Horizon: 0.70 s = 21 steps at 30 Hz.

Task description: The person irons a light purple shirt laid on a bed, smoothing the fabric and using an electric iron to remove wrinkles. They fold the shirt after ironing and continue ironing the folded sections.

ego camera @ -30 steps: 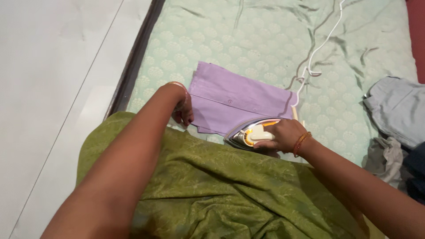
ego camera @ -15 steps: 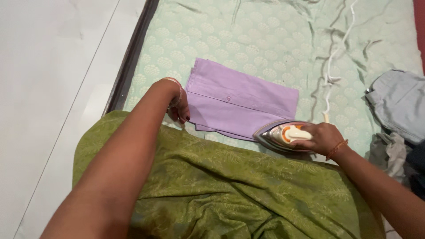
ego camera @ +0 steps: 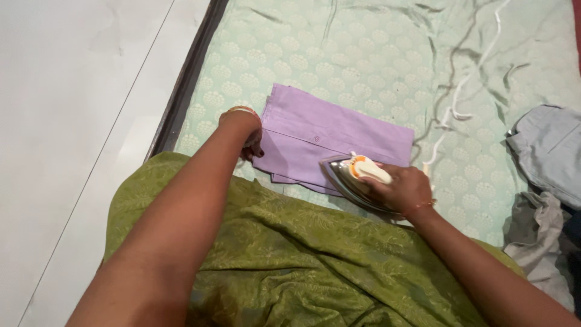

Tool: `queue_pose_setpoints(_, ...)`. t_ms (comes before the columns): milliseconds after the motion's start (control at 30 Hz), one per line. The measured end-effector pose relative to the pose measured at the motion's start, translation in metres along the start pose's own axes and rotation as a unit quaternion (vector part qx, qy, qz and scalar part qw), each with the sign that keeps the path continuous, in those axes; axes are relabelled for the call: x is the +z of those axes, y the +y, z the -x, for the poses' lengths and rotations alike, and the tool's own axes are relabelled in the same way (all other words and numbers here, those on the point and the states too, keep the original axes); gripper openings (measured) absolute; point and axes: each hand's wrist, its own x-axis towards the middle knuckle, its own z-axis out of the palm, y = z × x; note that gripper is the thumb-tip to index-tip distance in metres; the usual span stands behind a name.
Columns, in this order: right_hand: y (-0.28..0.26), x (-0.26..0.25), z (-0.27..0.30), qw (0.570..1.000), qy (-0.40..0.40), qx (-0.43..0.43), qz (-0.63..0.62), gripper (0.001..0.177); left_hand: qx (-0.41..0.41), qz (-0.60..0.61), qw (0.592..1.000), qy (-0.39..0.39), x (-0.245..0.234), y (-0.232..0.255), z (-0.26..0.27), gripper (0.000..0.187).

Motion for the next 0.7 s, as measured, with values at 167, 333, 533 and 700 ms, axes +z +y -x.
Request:
queue_pose_setpoints(167, -0.051, -0.007, 0.013, 0.981, 0.137, -0.134, -0.034, 0.061, -0.013, 0.008, 1.0, 0.014, -0.004, -0.002, 0.003, 0.029)
queue_pose_setpoints(333, -0.07, -0.004, 0.017, 0.99, 0.124, -0.068, -0.031, 0.059, -0.02, 0.017, 0.999, 0.028, -0.002, -0.001, 0.013, 0.027)
queue_pose_setpoints(533, -0.066, 0.006, 0.019, 0.989, 0.131, -0.047, -0.046, 0.063, -0.015, 0.018, 0.999, 0.028, -0.004, 0.003, 0.017, 0.026)
queue_pose_setpoints(700, -0.064, 0.013, 0.027, 0.976, 0.172, -0.047, -0.126, 0.066, -0.016, 0.012, 0.999, 0.03, -0.008, 0.002, 0.02, 0.024)
